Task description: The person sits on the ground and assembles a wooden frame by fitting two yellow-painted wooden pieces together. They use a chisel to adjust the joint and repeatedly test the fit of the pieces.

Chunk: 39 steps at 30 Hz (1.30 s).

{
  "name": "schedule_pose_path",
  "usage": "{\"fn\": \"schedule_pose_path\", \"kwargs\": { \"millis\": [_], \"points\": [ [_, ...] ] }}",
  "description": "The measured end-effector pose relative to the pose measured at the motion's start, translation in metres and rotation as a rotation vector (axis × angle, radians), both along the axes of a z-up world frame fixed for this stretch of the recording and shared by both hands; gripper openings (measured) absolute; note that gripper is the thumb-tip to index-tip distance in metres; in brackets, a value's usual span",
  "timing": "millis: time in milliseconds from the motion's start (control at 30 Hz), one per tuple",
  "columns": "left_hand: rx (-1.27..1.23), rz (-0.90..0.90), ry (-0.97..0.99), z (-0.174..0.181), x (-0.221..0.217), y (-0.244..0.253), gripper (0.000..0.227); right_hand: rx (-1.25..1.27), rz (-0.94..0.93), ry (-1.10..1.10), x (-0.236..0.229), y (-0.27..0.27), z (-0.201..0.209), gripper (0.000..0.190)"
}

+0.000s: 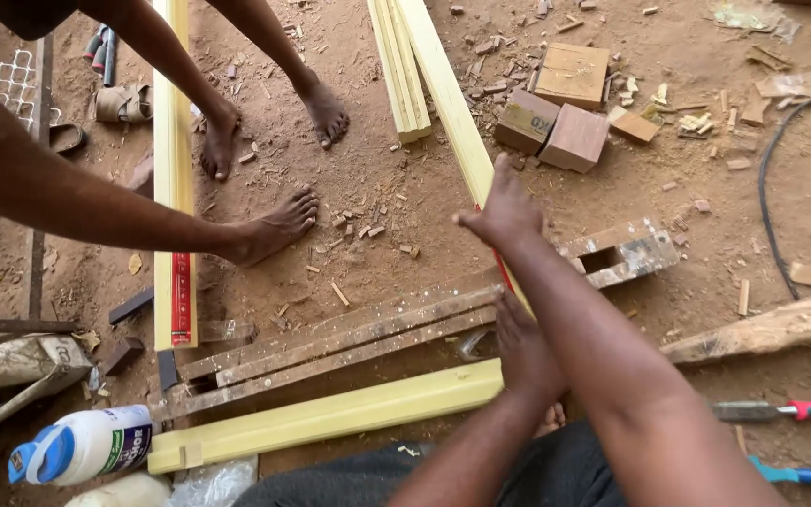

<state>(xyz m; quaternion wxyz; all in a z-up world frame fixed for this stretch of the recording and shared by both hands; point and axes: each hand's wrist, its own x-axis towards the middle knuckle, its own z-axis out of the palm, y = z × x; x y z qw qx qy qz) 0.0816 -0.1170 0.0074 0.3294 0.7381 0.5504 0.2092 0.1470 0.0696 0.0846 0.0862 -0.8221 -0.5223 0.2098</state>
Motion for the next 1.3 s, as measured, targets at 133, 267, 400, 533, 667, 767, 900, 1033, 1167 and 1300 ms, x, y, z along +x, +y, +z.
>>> {"fn": "schedule_pose_path", "kwargs": {
  "millis": [133, 267, 400, 533, 667, 767, 900, 1033, 1167, 1300],
  "points": [
    [-0.039, -0.024, -0.021, -0.008, 0.003, 0.003, 0.125, -0.020, -0.003, 0.086, 0.006, 0.002, 0.004, 0.102],
    [0.017, -0.060, -0.054, -0.006, -0.002, 0.001, 0.128, 0.023, -0.036, 0.107, 0.004, -0.002, 0.003, 0.087],
    [0.100, -0.065, -0.062, -0.013, -0.005, -0.012, 0.129, 0.004, -0.070, 0.135, 0.004, -0.015, 0.009, 0.086],
    [0.113, -0.081, -0.044, -0.028, -0.006, -0.035, 0.131, 0.105, -0.059, 0.126, 0.009, -0.037, -0.007, 0.086],
    [0.234, -0.093, -0.014, -0.042, -0.007, -0.045, 0.130, 0.163, -0.061, 0.036, 0.017, -0.047, -0.032, 0.089],
    [0.153, -0.156, -0.047, -0.036, -0.016, -0.038, 0.133, 0.163, -0.084, 0.097, 0.020, -0.040, -0.021, 0.089],
    [0.153, -0.200, 0.077, -0.029, -0.004, 0.003, 0.133, 0.130, -0.113, 0.204, 0.027, -0.012, -0.006, 0.091],
    [0.057, -0.154, 0.086, -0.018, 0.011, 0.083, 0.145, 0.411, 0.133, 0.117, 0.064, 0.016, -0.023, 0.077],
    [0.036, -0.113, 0.188, -0.001, 0.019, 0.147, 0.138, 0.510, 0.248, 0.450, 0.103, -0.012, -0.067, 0.064],
    [-0.074, -0.171, 0.015, -0.018, 0.006, 0.159, 0.121, 0.389, 0.023, 0.995, 0.121, -0.080, -0.108, 0.060]
  ]
}}
